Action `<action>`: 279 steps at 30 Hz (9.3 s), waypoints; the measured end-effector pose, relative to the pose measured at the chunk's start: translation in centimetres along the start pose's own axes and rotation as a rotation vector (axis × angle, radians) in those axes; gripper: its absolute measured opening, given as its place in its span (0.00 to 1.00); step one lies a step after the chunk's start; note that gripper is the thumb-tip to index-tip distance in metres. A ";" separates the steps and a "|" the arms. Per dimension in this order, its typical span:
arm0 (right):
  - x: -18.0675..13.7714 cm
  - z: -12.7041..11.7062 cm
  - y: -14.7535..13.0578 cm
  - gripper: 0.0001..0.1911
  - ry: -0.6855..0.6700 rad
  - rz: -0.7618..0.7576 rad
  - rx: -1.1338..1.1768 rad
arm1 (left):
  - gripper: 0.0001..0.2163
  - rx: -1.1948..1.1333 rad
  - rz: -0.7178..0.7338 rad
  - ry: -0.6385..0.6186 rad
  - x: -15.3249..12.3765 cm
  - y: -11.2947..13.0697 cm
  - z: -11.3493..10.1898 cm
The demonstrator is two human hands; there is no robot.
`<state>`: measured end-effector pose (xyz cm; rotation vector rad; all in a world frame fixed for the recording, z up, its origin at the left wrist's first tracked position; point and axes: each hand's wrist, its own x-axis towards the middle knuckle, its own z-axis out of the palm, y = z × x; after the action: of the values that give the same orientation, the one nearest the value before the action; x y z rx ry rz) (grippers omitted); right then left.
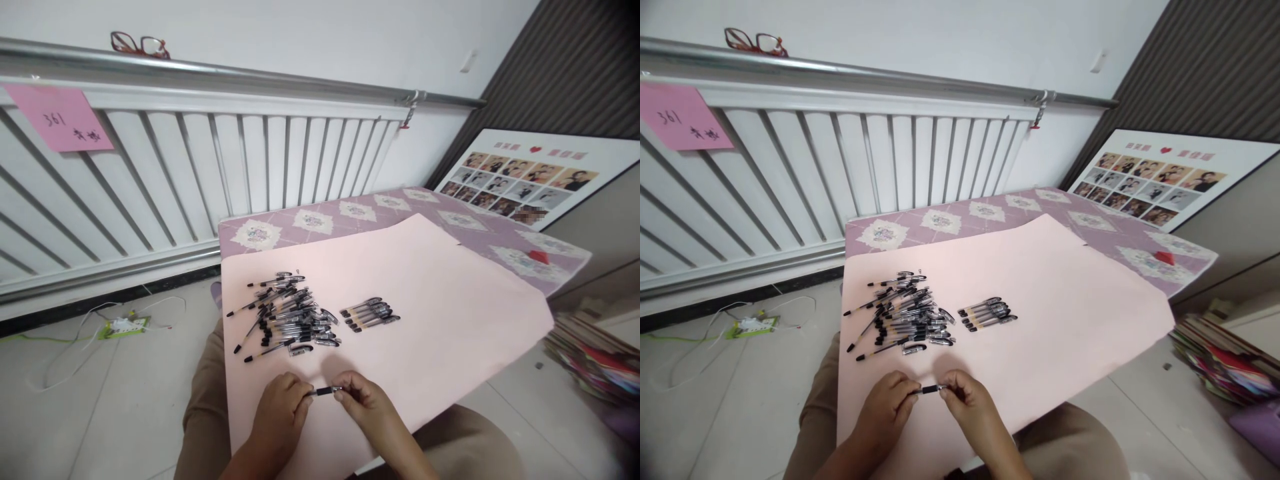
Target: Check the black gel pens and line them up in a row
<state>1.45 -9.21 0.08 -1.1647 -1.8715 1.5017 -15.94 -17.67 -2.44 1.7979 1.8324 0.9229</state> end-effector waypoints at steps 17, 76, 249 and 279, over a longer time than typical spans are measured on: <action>-0.1 0.1 -1.6 0.08 -0.036 -0.077 -0.243 | 0.09 -0.023 -0.029 0.014 -0.1 0.1 -0.1; -0.2 1.6 -1.2 0.16 0.018 -0.082 -0.523 | 0.08 -0.065 0.014 0.068 -0.3 -0.5 0.4; 8.3 -14.5 5.3 0.10 0.315 -0.446 -0.949 | 0.07 0.266 0.381 0.210 -0.1 -3.2 1.8; 5.9 -0.8 0.5 0.05 0.258 -0.437 -0.853 | 0.10 0.128 0.226 0.245 -0.2 -0.3 0.6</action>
<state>-0.89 -3.87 -0.98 -1.0833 -2.4286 0.2755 -15.76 -17.75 -3.08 2.0829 1.8972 1.1786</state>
